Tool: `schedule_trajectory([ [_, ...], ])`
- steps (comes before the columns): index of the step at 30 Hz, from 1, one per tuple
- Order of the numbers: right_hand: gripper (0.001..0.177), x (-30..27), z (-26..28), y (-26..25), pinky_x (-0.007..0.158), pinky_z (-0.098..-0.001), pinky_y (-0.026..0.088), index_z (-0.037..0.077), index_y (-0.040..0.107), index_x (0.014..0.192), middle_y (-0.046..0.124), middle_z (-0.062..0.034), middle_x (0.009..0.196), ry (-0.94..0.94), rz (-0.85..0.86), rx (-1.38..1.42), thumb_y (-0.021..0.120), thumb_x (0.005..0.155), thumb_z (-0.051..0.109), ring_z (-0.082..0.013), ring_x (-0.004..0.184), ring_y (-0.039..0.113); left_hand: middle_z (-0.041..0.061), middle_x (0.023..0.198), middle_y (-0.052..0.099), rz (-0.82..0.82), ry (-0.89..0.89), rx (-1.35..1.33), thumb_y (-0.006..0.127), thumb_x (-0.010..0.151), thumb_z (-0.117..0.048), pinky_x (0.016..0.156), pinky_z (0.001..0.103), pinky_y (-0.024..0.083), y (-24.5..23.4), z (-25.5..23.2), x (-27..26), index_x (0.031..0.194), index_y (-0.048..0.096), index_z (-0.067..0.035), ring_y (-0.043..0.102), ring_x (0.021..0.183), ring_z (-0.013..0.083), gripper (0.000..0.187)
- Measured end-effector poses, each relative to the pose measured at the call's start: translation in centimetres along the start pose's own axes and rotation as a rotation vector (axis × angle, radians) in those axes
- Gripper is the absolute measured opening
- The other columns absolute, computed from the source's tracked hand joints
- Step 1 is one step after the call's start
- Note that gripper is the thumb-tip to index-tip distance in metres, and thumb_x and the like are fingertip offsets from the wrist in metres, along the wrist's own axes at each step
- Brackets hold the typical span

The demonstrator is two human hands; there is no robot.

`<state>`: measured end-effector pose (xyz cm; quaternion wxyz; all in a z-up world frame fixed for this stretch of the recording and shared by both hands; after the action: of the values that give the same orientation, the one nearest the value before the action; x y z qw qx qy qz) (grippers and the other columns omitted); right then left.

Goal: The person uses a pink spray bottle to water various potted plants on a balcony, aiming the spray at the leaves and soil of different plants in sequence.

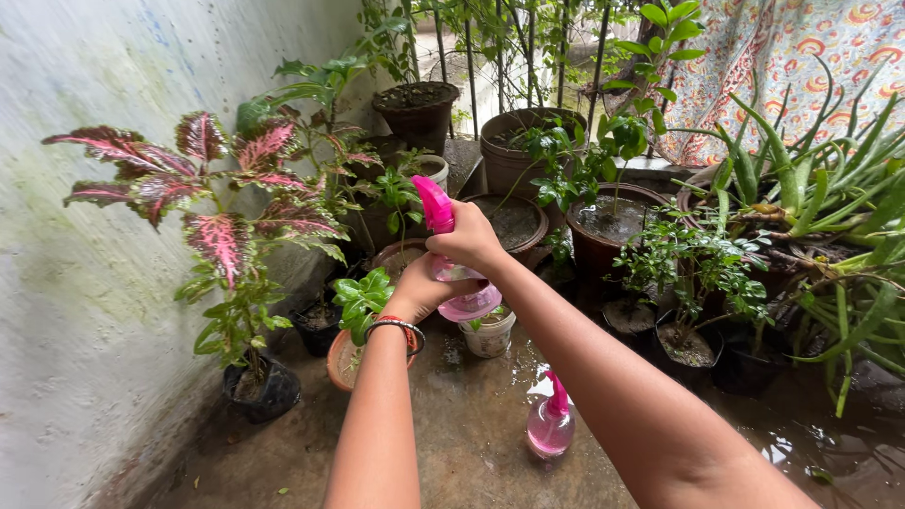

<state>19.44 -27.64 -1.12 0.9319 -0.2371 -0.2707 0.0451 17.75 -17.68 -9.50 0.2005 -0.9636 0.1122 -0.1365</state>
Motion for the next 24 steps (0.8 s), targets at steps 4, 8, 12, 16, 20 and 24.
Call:
schedule_trajectory([
  [4, 0.032, -0.2, -0.8, -0.1, 0.074, -0.0404, 0.055, 0.003, 0.065, 0.081, 0.069, -0.0137, 0.070, 0.063, -0.026, -0.118, 0.074, 0.057, 0.022, -0.0310, 0.069, 0.067, 0.004, 0.110, 0.078, 0.032, -0.023, -0.045, 0.093, 0.060, -0.034, 0.089, 0.033, 0.058, 0.8, 1.1, 0.4, 0.116, 0.072, -0.007, 0.074, 0.100, 0.0156, 0.065],
  [8, 0.035, 0.0, -1.0, 0.2, 0.082, -0.0427, 0.051, 0.005, 0.067, 0.087, 0.066, -0.0150, 0.079, 0.001, -0.038, -0.128, 0.074, 0.057, 0.023, -0.0340, 0.085, 0.062, 0.003, 0.113, 0.076, -0.019, -0.032, -0.020, 0.094, 0.058, -0.035, 0.091, 0.033, 0.057, 0.4, 1.1, 0.2, 0.120, 0.069, -0.008, 0.073, 0.103, 0.0157, 0.072],
  [12, 0.041, 0.6, -0.4, 0.8, 0.085, -0.0427, 0.048, 0.006, 0.065, 0.092, 0.062, -0.0140, 0.086, -0.065, -0.055, -0.068, 0.075, 0.058, 0.026, -0.0332, 0.092, 0.057, 0.004, 0.117, 0.076, -0.097, -0.065, 0.094, 0.094, 0.056, -0.036, 0.093, 0.034, 0.056, -1.3, -0.9, -0.9, 0.126, 0.065, -0.010, 0.073, 0.106, 0.0167, 0.080],
  [16, 0.039, 1.3, 1.7, 0.9, 0.084, -0.0427, 0.049, 0.007, 0.067, 0.092, 0.061, -0.0137, 0.084, -0.137, -0.076, -0.057, 0.074, 0.059, 0.027, -0.0316, 0.091, 0.057, 0.005, 0.121, 0.071, -0.226, -0.011, 0.067, 0.095, 0.052, -0.032, 0.095, 0.035, 0.054, -3.4, -4.0, -2.4, 0.132, 0.057, -0.011, 0.069, 0.111, 0.0168, 0.090],
  [20, 0.043, 1.4, 4.3, 1.4, 0.087, -0.0427, 0.048, 0.007, 0.066, 0.096, 0.062, -0.0125, 0.086, -0.230, -0.067, -0.022, 0.074, 0.058, 0.025, -0.0311, 0.094, 0.056, 0.005, 0.123, 0.073, -0.213, 0.014, 0.059, 0.093, 0.055, -0.033, 0.097, 0.035, 0.054, -4.5, -5.7, -3.7, 0.132, 0.059, -0.011, 0.070, 0.112, 0.0167, 0.087],
  [24, 0.045, 1.2, 7.1, 1.4, 0.091, -0.0420, 0.047, 0.007, 0.065, 0.102, 0.065, -0.0097, 0.092, -0.375, -0.035, 0.081, 0.071, 0.061, 0.023, -0.0300, 0.096, 0.054, 0.006, 0.122, 0.074, -0.226, -0.002, 0.044, 0.092, 0.055, -0.032, 0.097, 0.034, 0.055, -5.6, -6.0, -4.2, 0.131, 0.061, -0.010, 0.071, 0.111, 0.0177, 0.085],
])
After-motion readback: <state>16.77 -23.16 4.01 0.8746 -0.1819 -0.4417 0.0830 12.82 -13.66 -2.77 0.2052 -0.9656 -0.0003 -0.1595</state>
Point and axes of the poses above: each hand's wrist, its own x-axis towards the middle knuckle, its own y-axis out of the palm, z = x × y, the point moved 8 cm from there along x, towards the middle knuckle
